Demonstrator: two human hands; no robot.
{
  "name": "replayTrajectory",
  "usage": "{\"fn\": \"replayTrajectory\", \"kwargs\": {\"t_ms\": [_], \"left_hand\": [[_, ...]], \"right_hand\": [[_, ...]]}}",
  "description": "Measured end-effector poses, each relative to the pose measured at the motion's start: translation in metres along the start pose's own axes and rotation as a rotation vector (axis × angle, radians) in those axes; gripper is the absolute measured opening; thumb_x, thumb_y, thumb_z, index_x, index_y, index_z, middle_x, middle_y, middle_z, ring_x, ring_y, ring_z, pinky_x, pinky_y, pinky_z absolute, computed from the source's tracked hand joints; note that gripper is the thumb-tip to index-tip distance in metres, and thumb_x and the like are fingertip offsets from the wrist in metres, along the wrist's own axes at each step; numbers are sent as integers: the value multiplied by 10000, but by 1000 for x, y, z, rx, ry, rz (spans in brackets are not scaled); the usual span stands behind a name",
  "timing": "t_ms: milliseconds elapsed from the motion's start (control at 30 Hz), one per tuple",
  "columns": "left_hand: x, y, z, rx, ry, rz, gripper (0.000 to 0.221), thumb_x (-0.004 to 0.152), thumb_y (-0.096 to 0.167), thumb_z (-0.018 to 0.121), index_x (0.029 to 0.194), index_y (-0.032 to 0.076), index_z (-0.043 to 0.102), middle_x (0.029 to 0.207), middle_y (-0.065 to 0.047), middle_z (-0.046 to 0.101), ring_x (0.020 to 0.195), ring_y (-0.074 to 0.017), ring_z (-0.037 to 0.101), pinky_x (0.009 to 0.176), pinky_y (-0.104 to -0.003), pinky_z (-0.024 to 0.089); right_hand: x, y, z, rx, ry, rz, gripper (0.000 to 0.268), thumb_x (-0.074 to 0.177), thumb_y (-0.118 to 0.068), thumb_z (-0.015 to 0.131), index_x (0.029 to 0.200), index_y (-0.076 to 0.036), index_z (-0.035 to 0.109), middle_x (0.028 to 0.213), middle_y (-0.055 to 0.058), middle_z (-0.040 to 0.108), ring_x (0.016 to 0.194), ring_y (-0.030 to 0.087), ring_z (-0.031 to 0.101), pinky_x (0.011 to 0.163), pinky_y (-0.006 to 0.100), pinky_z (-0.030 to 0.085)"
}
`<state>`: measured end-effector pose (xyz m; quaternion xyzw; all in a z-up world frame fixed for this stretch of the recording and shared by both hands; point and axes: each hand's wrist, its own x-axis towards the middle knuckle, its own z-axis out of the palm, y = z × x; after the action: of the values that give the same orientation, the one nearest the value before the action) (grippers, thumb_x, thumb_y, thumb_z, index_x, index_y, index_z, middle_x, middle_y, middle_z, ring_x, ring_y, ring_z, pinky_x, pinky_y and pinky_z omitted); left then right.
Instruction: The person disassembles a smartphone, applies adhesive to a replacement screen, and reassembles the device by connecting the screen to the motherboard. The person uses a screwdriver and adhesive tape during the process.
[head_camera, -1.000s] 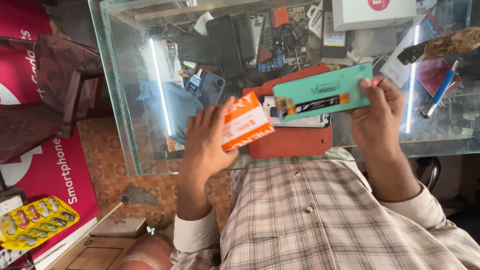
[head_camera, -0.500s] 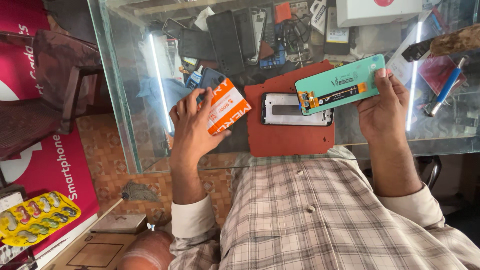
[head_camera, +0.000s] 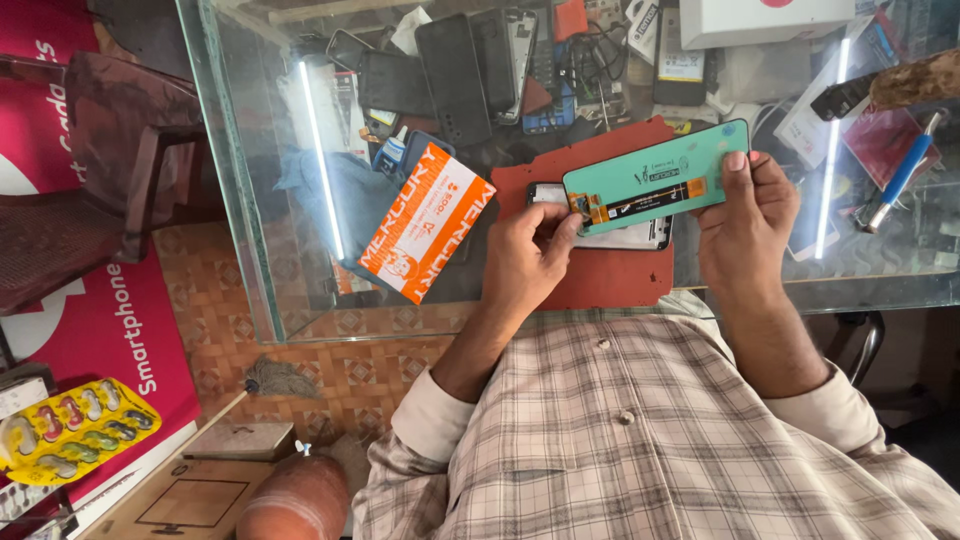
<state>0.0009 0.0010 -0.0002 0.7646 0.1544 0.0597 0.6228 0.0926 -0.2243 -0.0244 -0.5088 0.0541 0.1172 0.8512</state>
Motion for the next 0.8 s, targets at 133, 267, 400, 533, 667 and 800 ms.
{"fn": "replayTrajectory", "kwargs": {"t_ms": [133, 267, 400, 533, 667, 800], "left_hand": [[-6, 5, -16, 94, 59, 62, 168, 966, 192, 741, 955, 24, 734, 761, -53, 739, 643, -133, 724, 588, -264, 552], [-12, 11, -49, 383, 240, 14, 134, 929, 189, 775, 948, 57, 777, 766, -62, 720, 625, -191, 678, 596, -326, 516], [-12, 5, -82, 713, 431, 229, 127, 944, 207, 783, 999, 92, 785, 995, -70, 695, 933, -280, 653, 823, -401, 531], [-4, -9, -93, 802, 407, 128, 165, 947, 201, 783, 1071, 93, 799, 1026, -85, 669, 936, -309, 628, 802, -426, 520], [-3, -16, -91, 777, 430, 181, 178, 970, 170, 757, 1130, 92, 762, 1063, -95, 665, 997, -310, 649, 857, -435, 535], [-2, -8, -86, 791, 462, 250, 252, 967, 136, 726, 1203, 51, 714, 1101, -134, 654, 1029, -340, 642, 887, -442, 537]], "right_hand": [[2, 5, 1, 42, 13, -78, 155, 1243, -91, 612, 1113, -20, 565, 1090, 73, 659, 977, 144, 656, 947, 349, 589], [5, -6, 3, 37, 44, -86, 83, 1163, -115, 597, 1128, -45, 572, 1116, 74, 690, 1003, 169, 711, 940, 398, 645], [6, -17, 4, 46, 60, -93, 90, 1167, -105, 609, 1120, -35, 577, 1101, 66, 686, 995, 152, 701, 898, 370, 654], [5, -23, 0, 21, 55, -67, 90, 1181, -71, 642, 1140, 3, 613, 1061, 83, 696, 939, 134, 694, 854, 270, 591], [-2, -18, -4, 28, 67, 5, 76, 1123, -66, 658, 1149, 2, 636, 1083, 75, 706, 966, 136, 704, 880, 270, 594], [-7, -15, -3, 71, 91, 87, 139, 1073, -95, 657, 1164, 10, 653, 1104, 82, 718, 991, 156, 720, 911, 289, 606]]}}
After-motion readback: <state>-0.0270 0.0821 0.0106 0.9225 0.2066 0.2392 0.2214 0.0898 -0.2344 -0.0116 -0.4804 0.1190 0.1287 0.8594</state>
